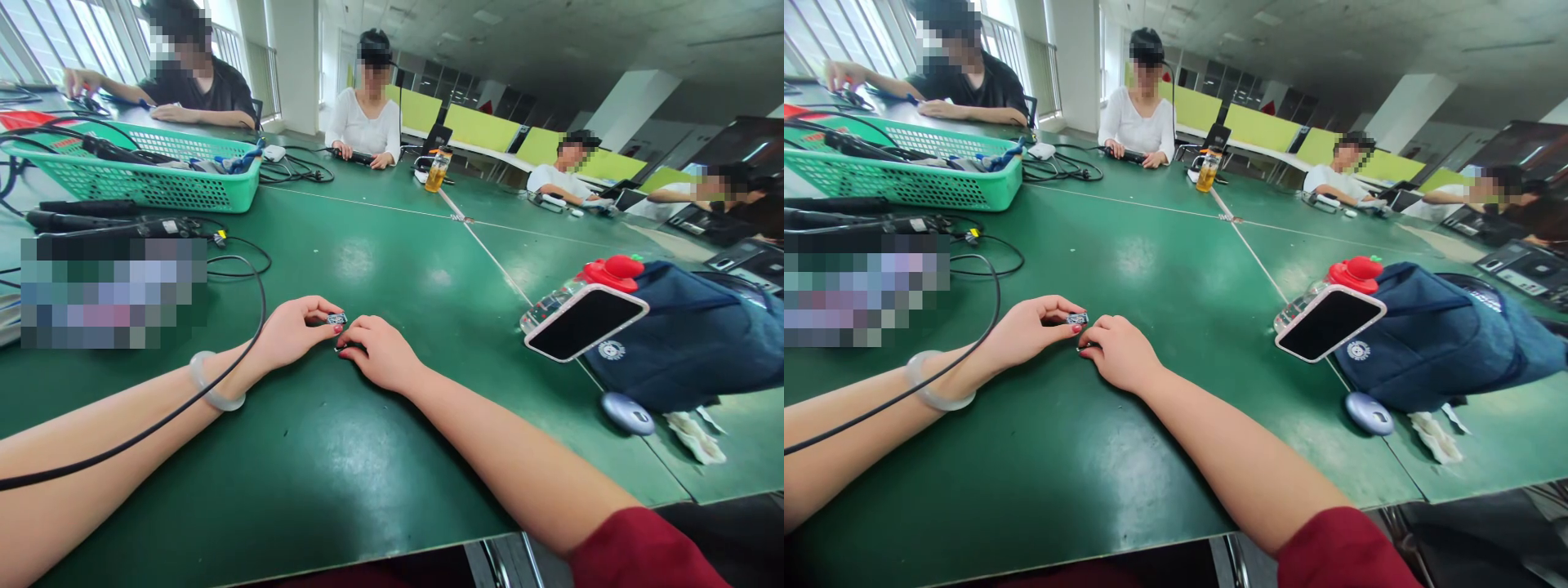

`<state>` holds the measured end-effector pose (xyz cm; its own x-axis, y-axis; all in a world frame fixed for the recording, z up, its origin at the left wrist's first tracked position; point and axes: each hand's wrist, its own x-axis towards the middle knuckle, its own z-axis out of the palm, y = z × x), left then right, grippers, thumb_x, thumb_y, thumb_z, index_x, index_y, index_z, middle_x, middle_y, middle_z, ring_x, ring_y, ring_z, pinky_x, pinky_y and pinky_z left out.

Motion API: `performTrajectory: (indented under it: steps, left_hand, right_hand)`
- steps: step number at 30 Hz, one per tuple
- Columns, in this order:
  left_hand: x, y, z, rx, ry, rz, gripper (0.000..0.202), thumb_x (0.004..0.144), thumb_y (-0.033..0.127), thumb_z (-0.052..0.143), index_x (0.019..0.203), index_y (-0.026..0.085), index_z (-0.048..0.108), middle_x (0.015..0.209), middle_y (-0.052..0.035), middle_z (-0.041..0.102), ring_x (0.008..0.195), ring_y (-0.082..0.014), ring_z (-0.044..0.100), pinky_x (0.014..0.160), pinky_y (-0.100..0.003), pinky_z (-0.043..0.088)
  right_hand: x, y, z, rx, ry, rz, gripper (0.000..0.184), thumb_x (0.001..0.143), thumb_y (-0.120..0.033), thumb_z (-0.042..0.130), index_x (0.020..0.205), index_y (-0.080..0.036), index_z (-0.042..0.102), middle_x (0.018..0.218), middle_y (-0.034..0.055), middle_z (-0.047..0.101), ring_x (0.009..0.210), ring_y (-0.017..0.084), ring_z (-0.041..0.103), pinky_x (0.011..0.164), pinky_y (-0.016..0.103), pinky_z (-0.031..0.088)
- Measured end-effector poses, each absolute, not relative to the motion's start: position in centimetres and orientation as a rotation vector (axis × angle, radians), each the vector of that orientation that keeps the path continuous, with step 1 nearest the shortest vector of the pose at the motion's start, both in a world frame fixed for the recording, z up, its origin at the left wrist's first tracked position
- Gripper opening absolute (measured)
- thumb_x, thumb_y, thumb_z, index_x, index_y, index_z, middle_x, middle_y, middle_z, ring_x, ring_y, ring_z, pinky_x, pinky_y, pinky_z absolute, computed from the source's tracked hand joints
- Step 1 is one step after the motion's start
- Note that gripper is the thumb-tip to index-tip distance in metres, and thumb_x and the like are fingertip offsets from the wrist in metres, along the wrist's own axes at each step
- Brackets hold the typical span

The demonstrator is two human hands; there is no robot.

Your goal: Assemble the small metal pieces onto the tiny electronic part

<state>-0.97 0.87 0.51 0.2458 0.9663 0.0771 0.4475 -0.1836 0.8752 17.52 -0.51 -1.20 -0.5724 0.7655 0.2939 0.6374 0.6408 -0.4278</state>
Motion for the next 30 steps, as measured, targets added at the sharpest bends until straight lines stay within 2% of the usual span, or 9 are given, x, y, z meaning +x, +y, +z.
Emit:
performTrajectory:
  steps: [5, 11, 16, 18, 20, 23, 26, 28, 30]
  left_hand:
    - [-1.0, 0.8, 0.6, 1.784, 1.34, 0.845, 0.035, 0.069, 0.039, 0.067, 0.097, 0.018, 0.066, 0.09, -0.0044, 0.072, 0.086, -0.0206, 0.067, 0.086, -0.035, 0.049]
    - [-1.0, 0.8, 0.7, 1.821, 1.365, 0.801, 0.035, 0.07, 0.039, 0.066, 0.098, 0.019, 0.066, 0.09, -0.0033, 0.072, 0.087, -0.0206, 0.066, 0.087, -0.035, 0.048]
    - [-1.0, 0.8, 0.7, 1.85, 1.385, 0.766, 0.033, 0.07, 0.038, 0.065, 0.098, 0.021, 0.066, 0.093, -0.0024, 0.072, 0.091, -0.0212, 0.066, 0.089, -0.036, 0.047]
    - [-1.1, 0.8, 0.6, 1.858, 1.386, 0.755, 0.032, 0.07, 0.038, 0.064, 0.098, 0.021, 0.066, 0.093, -0.0021, 0.072, 0.092, -0.0212, 0.066, 0.089, -0.036, 0.047]
    - [-1.1, 0.8, 0.6, 1.857, 1.383, 0.752, 0.032, 0.07, 0.038, 0.064, 0.098, 0.021, 0.066, 0.092, -0.0021, 0.072, 0.091, -0.0211, 0.066, 0.089, -0.035, 0.047]
    - [-1.0, 0.9, 0.6, 1.846, 1.365, 0.77, 0.033, 0.07, 0.039, 0.065, 0.097, 0.021, 0.066, 0.092, -0.0024, 0.072, 0.09, -0.0211, 0.067, 0.088, -0.035, 0.048]
    - [-1.1, 0.9, 0.5, 1.847, 1.356, 0.778, 0.035, 0.069, 0.041, 0.066, 0.098, 0.021, 0.067, 0.092, -0.0028, 0.072, 0.09, -0.0213, 0.066, 0.088, -0.035, 0.048]
    - [-1.1, 0.9, 0.4, 1.854, 1.356, 0.772, 0.035, 0.07, 0.042, 0.066, 0.098, 0.021, 0.067, 0.092, -0.0029, 0.072, 0.09, -0.0213, 0.066, 0.088, -0.036, 0.048]
    - [-1.2, 0.9, 0.4, 1.863, 1.354, 0.768, 0.035, 0.07, 0.042, 0.066, 0.098, 0.021, 0.067, 0.092, -0.0028, 0.072, 0.089, -0.0212, 0.066, 0.087, -0.036, 0.048]
  right_hand:
    - [17.4, -0.8, -0.9, -1.081, -2.448, 0.378, 0.019, 0.084, -0.037, 0.065, 0.087, -0.019, 0.067, 0.086, 0.0026, 0.061, 0.084, 0.015, 0.053, 0.08, 0.028, 0.043]
    - [17.6, -0.7, -0.7, -1.117, -2.456, 0.406, 0.008, 0.085, -0.023, 0.062, 0.079, -0.018, 0.064, 0.079, 0.0009, 0.061, 0.08, 0.014, 0.052, 0.079, 0.027, 0.041]
    - [18.2, -0.5, -0.5, -1.118, -2.483, 0.381, 0.012, 0.086, -0.011, 0.055, 0.082, -0.017, 0.065, 0.086, 0.0031, 0.065, 0.083, 0.014, 0.053, 0.082, 0.028, 0.042]
    - [18.4, -0.5, -0.4, -1.137, -2.486, 0.371, 0.011, 0.086, -0.012, 0.055, 0.082, -0.017, 0.065, 0.087, 0.0036, 0.065, 0.084, 0.014, 0.053, 0.083, 0.028, 0.042]
    - [18.5, -0.4, -0.2, -1.169, -2.474, 0.37, 0.008, 0.086, -0.02, 0.059, 0.081, -0.017, 0.065, 0.086, 0.0037, 0.064, 0.085, 0.015, 0.053, 0.083, 0.029, 0.042]
    - [18.5, -0.4, -0.2, -1.264, -2.434, 0.358, 0.015, 0.085, -0.03, 0.063, 0.078, -0.017, 0.063, 0.084, 0.004, 0.063, 0.085, 0.016, 0.053, 0.082, 0.03, 0.043]
    - [18.6, -0.1, -0.4, -1.354, -2.389, 0.334, 0.006, 0.086, -0.02, 0.059, 0.082, -0.017, 0.063, 0.084, 0.0039, 0.062, 0.084, 0.016, 0.053, 0.08, 0.03, 0.043]
    - [18.8, 0.1, -0.5, -1.393, -2.351, 0.329, 0.008, 0.086, -0.014, 0.056, 0.086, -0.017, 0.063, 0.085, 0.0041, 0.062, 0.084, 0.016, 0.053, 0.082, 0.029, 0.043]
    - [19.0, 0.2, -0.5, -1.416, -2.324, 0.335, 0.009, 0.086, -0.014, 0.056, 0.089, -0.017, 0.064, 0.087, 0.0044, 0.062, 0.086, 0.016, 0.054, 0.083, 0.029, 0.043]
